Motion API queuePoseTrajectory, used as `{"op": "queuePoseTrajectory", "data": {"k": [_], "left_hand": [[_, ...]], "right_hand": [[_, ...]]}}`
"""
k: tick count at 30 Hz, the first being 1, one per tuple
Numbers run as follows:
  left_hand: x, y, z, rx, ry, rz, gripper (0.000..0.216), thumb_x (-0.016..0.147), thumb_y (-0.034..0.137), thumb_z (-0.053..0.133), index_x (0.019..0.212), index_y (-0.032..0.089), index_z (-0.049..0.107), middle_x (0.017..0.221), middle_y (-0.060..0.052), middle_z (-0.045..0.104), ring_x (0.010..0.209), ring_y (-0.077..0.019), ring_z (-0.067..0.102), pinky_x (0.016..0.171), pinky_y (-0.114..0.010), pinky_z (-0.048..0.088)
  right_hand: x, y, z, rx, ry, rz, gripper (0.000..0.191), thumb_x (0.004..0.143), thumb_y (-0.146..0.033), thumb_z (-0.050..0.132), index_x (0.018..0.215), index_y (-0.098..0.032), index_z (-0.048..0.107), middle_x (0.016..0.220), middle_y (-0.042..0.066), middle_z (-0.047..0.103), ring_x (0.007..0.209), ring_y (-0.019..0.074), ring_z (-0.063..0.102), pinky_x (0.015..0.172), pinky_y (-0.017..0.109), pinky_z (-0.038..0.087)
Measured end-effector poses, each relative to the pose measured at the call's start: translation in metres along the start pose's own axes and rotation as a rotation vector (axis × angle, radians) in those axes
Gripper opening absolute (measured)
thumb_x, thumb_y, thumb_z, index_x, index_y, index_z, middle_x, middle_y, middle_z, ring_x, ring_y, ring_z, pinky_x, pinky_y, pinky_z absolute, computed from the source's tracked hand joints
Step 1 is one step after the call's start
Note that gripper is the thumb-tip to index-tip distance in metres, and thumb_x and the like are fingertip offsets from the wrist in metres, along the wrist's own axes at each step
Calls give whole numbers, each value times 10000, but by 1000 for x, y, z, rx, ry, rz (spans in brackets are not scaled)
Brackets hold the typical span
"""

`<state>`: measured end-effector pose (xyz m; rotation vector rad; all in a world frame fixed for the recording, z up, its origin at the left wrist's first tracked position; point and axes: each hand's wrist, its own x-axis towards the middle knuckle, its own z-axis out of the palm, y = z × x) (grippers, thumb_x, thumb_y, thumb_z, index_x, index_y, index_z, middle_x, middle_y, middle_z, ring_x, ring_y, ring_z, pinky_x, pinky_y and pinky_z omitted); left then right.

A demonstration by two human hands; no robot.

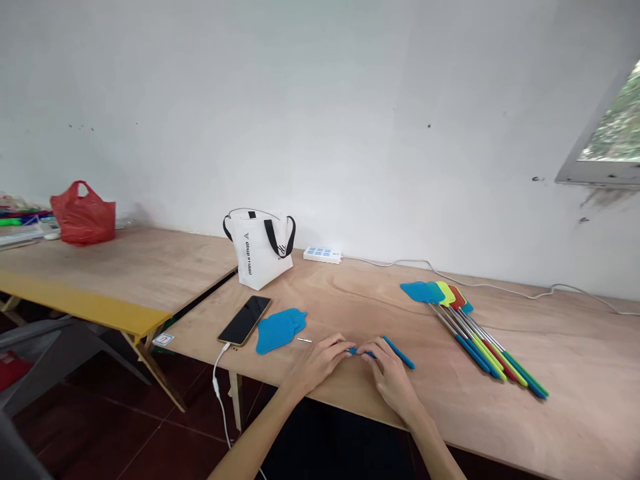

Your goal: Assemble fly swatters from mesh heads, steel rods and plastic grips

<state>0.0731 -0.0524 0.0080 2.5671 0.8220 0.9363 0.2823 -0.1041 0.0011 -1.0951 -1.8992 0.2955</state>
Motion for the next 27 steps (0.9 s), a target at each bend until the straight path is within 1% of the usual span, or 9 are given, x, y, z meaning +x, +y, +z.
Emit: {"op": "queuePoseTrajectory", "data": {"k": [4,6,8,11,13,16,19,22,27], "left_hand": [[3,8,-7,117,34,-31,213,1006,236,544,1209,240,610,1183,-34,660,1098,-216,595,986,-379,435],[4,11,-9,181,25,-50,156,937,227,623,1092,218,620,1146,-35,656,1073,-229,588,960,-391,417],[4,12,-10,257,-2,-56,81,891,230,656,965,209,629,1084,-31,649,1017,-231,587,925,-398,402],[3,10,-9,313,-28,-55,47,874,234,665,877,203,630,1039,-31,638,985,-231,582,901,-400,385],[2,8,-9,300,-31,-52,50,885,237,671,888,204,634,1042,-29,637,997,-231,576,907,-395,379],[2,6,-9,266,-54,-36,59,952,256,642,918,207,642,1054,-22,643,996,-219,578,914,-381,379],[3,4,-7,240,-93,-29,105,1016,268,578,955,207,638,1024,-11,660,955,-200,598,897,-364,390],[3,0,-3,239,-88,-40,138,1051,263,515,988,209,626,1010,-3,672,947,-194,615,884,-350,403],[3,-3,1,253,-41,-85,179,1077,292,442,1077,231,610,1072,-9,653,925,-189,616,839,-320,434]], "right_hand": [[0,4,1,-169,42,42,261,1026,-193,412,1083,-269,655,1036,45,702,963,219,630,865,380,476],[0,5,1,-239,71,79,280,1021,-171,397,1083,-267,653,1047,42,710,979,222,628,858,380,461],[0,6,0,-278,102,101,276,1013,-171,401,1078,-265,652,1079,43,710,1026,223,626,880,379,459],[-1,13,-9,-342,126,126,246,1006,-219,426,1095,-266,651,1133,50,702,1073,232,624,918,394,459],[-4,23,-19,-413,138,168,246,1009,-269,423,1100,-266,652,1142,63,699,1074,255,624,910,418,463],[-13,43,-38,-526,133,243,254,993,-344,441,1094,-263,659,1136,88,693,1084,300,619,888,453,474],[-20,59,-52,-569,100,300,243,955,-389,482,1010,-249,673,1075,107,694,1058,319,633,875,470,490],[-21,70,-63,-513,112,323,266,953,-392,460,945,-240,679,1025,110,706,1028,311,651,870,468,506],[-17,76,-81,-329,113,269,318,952,-433,463,970,-229,706,1016,101,747,984,289,687,894,457,530]]}}
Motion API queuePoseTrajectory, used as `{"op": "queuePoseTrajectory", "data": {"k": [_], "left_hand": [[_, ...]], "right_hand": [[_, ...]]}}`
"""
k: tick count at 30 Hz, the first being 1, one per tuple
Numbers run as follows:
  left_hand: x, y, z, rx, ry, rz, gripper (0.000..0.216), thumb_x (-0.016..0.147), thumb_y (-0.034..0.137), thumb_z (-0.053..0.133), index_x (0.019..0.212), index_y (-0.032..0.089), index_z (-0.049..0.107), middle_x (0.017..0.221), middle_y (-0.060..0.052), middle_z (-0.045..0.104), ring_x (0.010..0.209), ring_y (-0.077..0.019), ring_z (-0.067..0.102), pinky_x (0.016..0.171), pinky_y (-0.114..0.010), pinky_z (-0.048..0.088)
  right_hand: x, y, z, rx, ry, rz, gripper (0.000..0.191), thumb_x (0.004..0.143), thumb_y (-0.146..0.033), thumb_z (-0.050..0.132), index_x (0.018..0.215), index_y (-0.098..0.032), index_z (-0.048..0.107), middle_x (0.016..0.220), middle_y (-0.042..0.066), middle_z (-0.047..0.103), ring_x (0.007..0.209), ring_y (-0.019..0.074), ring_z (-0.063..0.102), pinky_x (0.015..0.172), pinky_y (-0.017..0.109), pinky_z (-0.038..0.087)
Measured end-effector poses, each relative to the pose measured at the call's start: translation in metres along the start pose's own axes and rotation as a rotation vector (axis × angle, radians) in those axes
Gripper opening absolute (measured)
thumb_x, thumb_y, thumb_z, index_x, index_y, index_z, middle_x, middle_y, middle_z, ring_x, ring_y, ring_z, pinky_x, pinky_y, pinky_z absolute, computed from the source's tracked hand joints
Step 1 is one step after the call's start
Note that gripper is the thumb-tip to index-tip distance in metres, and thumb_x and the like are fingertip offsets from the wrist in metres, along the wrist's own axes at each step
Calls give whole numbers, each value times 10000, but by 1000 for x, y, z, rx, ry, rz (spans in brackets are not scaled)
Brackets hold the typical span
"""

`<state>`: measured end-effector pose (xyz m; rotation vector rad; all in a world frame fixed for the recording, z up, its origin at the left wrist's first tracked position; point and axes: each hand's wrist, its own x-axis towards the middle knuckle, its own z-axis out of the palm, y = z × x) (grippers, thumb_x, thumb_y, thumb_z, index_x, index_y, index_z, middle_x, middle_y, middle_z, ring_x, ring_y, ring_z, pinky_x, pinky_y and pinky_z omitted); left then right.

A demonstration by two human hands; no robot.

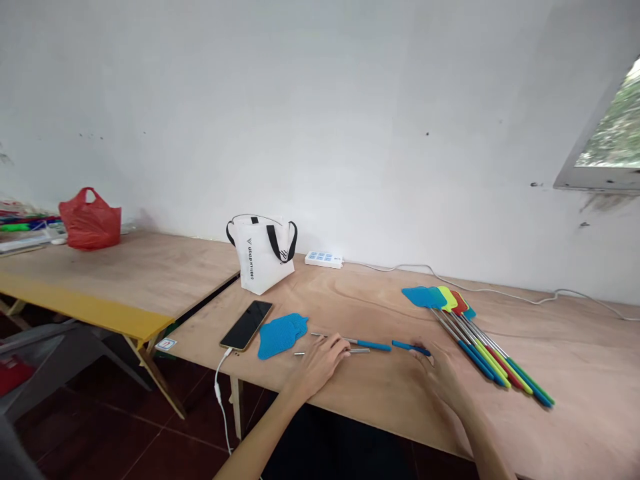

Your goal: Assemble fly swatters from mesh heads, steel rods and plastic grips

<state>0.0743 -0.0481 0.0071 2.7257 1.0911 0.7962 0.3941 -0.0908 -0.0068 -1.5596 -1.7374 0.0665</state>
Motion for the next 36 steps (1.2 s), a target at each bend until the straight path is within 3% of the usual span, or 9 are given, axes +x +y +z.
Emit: {"op": "queuePoseTrajectory", "data": {"k": [4,11,36], "left_hand": [[-1,2,-2,-53,-20,-15,173,1077,303,443,1120,247,601,1103,-5,647,927,-185,616,819,-303,445],[-3,0,-7,-141,-58,-21,191,1080,279,433,1088,233,618,1090,-18,673,988,-187,615,879,-311,456],[-2,0,-11,-316,-102,-26,167,1055,292,480,1019,221,626,1012,-12,677,940,-175,636,830,-272,482]], "right_hand": [[-1,-7,-4,-15,-20,-101,286,958,-420,483,963,-239,705,997,83,754,971,276,695,871,430,537],[-7,-51,20,-112,-118,-253,238,983,-227,453,1018,-254,687,1015,55,741,960,237,686,825,366,502],[-10,-56,24,-25,-186,-135,207,1004,-297,460,934,-261,651,971,33,725,922,223,667,845,357,473]]}}
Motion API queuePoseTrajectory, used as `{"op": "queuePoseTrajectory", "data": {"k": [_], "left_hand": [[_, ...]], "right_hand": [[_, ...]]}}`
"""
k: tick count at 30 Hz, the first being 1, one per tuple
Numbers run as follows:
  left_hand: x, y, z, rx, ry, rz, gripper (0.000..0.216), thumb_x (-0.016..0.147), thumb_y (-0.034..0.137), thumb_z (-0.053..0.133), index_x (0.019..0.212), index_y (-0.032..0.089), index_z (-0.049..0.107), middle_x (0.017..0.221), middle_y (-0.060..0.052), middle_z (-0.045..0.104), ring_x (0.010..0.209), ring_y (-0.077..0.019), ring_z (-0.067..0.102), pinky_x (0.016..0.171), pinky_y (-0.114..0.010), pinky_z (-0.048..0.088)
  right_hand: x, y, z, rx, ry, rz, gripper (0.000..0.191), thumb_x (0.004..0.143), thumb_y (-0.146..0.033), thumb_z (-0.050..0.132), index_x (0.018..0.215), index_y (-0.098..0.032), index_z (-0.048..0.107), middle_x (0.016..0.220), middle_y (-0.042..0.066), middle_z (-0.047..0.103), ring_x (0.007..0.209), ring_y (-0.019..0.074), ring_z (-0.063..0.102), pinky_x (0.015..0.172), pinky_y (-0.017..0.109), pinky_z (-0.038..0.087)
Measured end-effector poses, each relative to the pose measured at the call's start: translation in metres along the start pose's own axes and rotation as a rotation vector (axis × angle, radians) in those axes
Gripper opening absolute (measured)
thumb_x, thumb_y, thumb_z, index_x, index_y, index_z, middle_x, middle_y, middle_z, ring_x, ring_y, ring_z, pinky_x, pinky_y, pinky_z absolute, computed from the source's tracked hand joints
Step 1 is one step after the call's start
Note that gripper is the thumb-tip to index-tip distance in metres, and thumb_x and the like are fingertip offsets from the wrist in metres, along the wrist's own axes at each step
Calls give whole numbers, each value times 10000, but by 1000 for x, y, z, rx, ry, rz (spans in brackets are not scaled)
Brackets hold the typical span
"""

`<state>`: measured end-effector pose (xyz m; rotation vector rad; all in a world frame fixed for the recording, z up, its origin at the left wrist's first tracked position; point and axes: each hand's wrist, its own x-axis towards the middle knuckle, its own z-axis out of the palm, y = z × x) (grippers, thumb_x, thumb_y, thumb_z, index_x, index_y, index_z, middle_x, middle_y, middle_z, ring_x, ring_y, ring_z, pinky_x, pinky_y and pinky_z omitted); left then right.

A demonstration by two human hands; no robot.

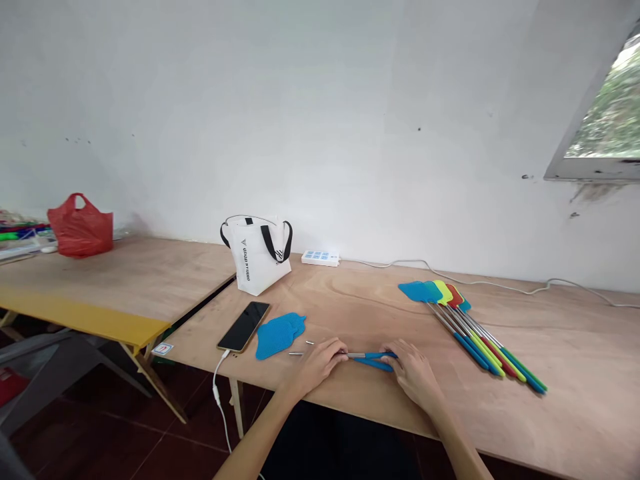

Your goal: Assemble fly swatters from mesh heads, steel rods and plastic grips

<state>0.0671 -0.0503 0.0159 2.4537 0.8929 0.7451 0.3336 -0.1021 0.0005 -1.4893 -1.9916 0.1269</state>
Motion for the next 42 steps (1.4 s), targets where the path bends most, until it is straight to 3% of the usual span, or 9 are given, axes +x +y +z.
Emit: {"op": "queuePoseTrajectory", "data": {"k": [8,20,31,35,42], "left_hand": [[-1,-2,1,-47,37,10,139,1048,289,508,1005,223,623,1013,-8,677,970,-171,634,854,-267,481],[-1,5,1,58,93,72,159,1048,297,526,983,216,645,1001,-1,698,947,-164,616,910,-305,456],[0,2,5,75,105,105,198,1059,344,501,1017,218,648,1022,-4,700,957,-169,634,940,-327,439],[0,3,5,65,115,116,191,1059,344,497,1019,219,635,1026,0,693,958,-168,627,943,-325,434],[-4,4,2,-29,50,53,170,1057,348,496,1070,230,617,1056,-14,676,992,-171,632,894,-282,489]], "right_hand": [[1,-2,-10,57,-32,-19,251,1004,-325,444,950,-260,681,1004,60,728,927,237,666,837,370,497],[4,5,-23,111,-81,0,375,1033,-432,394,979,-284,734,1005,55,740,924,233,680,847,367,524],[4,3,-33,131,-89,-50,291,990,-413,463,943,-275,714,989,63,743,943,242,673,881,402,518],[5,2,-28,163,-91,-43,256,985,-407,497,947,-278,714,982,55,737,936,244,673,877,407,520],[8,-32,5,141,-76,-109,247,1019,-358,473,1044,-279,706,1017,52,726,964,246,656,864,396,523]]}}
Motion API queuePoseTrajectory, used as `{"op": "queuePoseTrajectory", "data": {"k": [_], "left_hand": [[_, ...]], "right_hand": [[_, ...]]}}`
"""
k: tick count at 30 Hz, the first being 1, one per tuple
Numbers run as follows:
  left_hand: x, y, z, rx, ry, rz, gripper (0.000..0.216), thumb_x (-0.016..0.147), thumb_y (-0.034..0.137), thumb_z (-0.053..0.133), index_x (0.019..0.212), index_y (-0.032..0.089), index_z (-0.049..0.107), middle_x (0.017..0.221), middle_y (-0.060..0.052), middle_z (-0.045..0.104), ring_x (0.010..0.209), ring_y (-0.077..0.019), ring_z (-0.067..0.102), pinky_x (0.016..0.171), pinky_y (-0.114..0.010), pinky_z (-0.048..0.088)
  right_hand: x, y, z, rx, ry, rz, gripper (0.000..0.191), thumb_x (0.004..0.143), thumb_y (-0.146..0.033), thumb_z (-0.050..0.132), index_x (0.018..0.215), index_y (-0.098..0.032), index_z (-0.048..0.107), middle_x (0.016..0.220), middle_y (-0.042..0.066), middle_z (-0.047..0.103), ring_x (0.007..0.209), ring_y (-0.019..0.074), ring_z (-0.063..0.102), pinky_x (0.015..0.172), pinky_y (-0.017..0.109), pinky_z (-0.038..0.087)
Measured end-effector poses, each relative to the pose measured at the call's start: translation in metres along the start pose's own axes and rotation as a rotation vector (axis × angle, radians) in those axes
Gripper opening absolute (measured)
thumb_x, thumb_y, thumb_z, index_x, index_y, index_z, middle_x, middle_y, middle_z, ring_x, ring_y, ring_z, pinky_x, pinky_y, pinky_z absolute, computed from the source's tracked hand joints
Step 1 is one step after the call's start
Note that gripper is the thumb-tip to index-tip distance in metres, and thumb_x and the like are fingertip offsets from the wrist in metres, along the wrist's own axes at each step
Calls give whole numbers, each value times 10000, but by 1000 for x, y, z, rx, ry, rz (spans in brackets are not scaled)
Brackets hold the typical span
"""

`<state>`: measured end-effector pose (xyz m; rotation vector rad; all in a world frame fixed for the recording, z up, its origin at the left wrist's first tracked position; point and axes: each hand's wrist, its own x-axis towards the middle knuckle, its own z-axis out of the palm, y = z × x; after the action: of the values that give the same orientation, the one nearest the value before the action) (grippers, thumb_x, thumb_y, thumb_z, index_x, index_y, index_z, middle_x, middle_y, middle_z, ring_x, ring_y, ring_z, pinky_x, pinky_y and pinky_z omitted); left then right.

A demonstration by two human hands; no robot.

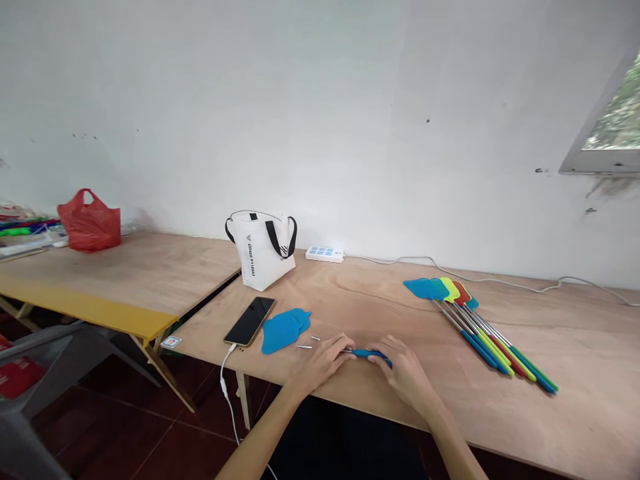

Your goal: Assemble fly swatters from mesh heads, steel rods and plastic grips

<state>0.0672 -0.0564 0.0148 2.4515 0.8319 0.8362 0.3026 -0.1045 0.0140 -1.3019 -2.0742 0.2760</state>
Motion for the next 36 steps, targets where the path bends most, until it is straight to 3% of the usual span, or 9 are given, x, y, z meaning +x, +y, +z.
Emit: {"op": "queuePoseTrajectory", "data": {"k": [11,20,25,29,36], "left_hand": [[-2,-5,2,-18,-42,6,123,1059,294,481,1093,238,585,1082,-13,648,1029,-167,620,910,-269,478],[4,11,-6,164,-34,41,180,920,215,609,1094,237,568,1113,-20,673,1047,-220,599,999,-374,400],[6,12,-7,241,-59,31,213,830,122,570,1013,232,574,1076,-9,658,1027,-212,593,991,-376,361],[6,7,-1,285,-21,-26,183,854,104,523,976,231,574,1057,-6,660,1006,-210,589,967,-376,364],[7,1,7,384,55,-86,126,938,175,520,1028,238,582,1099,-16,639,1068,-218,578,1000,-392,363]], "right_hand": [[-2,-9,14,-9,82,1,234,1020,-258,466,1057,-256,697,975,50,709,934,234,639,828,367,513],[-8,2,-18,-181,-93,119,67,921,-289,642,920,-288,709,1050,32,702,1043,262,625,900,417,463],[-16,8,-18,-162,-132,172,42,903,-272,650,884,-281,687,1151,29,682,1088,253,625,924,408,459],[-18,8,-5,-193,-68,154,116,974,-318,578,944,-293,687,1052,11,723,1025,232,651,916,399,450],[-18,15,3,-303,112,96,225,1023,-354,493,955,-274,693,1050,40,738,1000,233,657,876,394,439]]}}
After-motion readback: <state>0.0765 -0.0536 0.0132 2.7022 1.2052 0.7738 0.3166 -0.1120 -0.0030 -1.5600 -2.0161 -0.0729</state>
